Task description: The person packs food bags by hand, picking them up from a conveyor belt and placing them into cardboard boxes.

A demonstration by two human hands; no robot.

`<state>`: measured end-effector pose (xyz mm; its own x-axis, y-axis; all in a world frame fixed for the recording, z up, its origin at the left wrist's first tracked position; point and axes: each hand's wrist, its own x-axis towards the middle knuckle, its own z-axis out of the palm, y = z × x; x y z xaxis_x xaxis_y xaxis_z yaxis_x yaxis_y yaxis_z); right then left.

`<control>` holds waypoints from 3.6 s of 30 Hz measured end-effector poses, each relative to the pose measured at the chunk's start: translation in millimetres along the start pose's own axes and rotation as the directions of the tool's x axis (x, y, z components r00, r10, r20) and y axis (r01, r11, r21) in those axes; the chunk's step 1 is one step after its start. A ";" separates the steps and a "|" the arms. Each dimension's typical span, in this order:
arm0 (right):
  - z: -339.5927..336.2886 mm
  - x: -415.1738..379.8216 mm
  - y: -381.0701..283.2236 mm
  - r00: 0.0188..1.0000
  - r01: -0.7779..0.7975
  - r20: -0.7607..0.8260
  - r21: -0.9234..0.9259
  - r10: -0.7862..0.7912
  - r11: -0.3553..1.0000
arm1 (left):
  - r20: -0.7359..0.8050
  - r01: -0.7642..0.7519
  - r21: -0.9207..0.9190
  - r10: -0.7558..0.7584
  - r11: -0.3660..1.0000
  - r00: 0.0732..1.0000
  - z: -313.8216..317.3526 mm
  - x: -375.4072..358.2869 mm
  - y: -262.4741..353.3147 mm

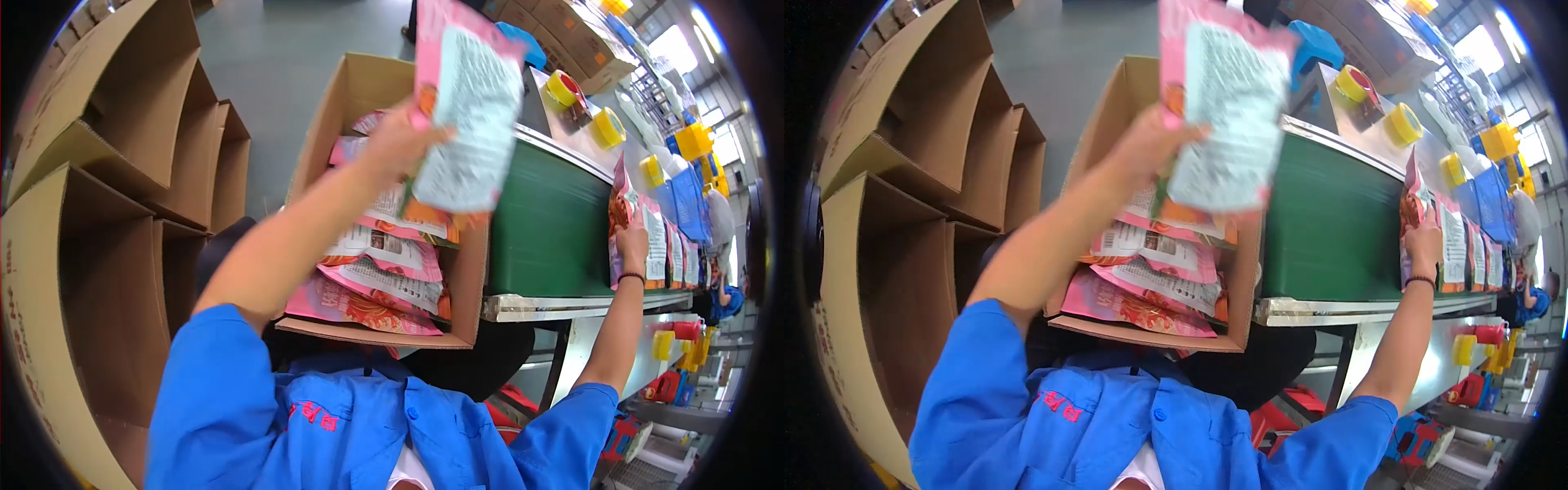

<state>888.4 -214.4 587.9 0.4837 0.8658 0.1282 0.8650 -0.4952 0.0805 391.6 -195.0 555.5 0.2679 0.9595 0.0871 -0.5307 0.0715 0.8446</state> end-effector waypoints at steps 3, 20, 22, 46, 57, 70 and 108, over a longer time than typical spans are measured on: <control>-22.4 0.4 5.3 0.969 0.236 -0.127 0.209 -0.213 0.949 | -0.024 -0.208 0.738 0.334 0.641 0.942 -32.3 19.1 44.1; 179.3 -150.3 -357.8 0.612 0.779 -0.200 0.319 -0.765 0.540 | -0.044 -0.051 0.977 -0.427 -0.208 0.903 -135.2 -11.5 -90.7; 187.5 -187.5 -356.4 0.692 0.722 -0.164 0.157 -0.703 0.674 | 0.001 -0.148 0.952 -0.481 -0.268 0.877 -134.7 -25.9 -88.3; 84.3 -91.5 34.8 0.916 0.339 -0.383 0.579 -0.119 0.741 | 0.194 0.234 0.425 -0.340 0.875 0.920 74.5 -13.3 -85.8; 9.3 -161.7 -25.9 0.856 0.517 -0.218 0.371 -0.469 0.772 | 0.277 0.369 -0.137 -0.322 0.919 0.905 186.1 53.1 -136.6; -24.8 -137.1 -23.6 0.868 0.253 -0.090 0.926 -0.489 0.279 | 0.079 0.148 -0.167 -0.137 0.975 0.987 133.9 40.2 -94.8; 209.8 -22.6 -459.3 0.513 0.848 -0.295 0.027 -0.806 0.530 | -0.144 -0.066 0.917 -0.482 -0.393 0.864 -179.8 132.5 -118.5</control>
<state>508.2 8.6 340.6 -0.4885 0.8221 0.2925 0.8718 0.4737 0.1250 345.5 -27.3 372.0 0.3715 0.8341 -0.4078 0.9283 -0.3414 0.1474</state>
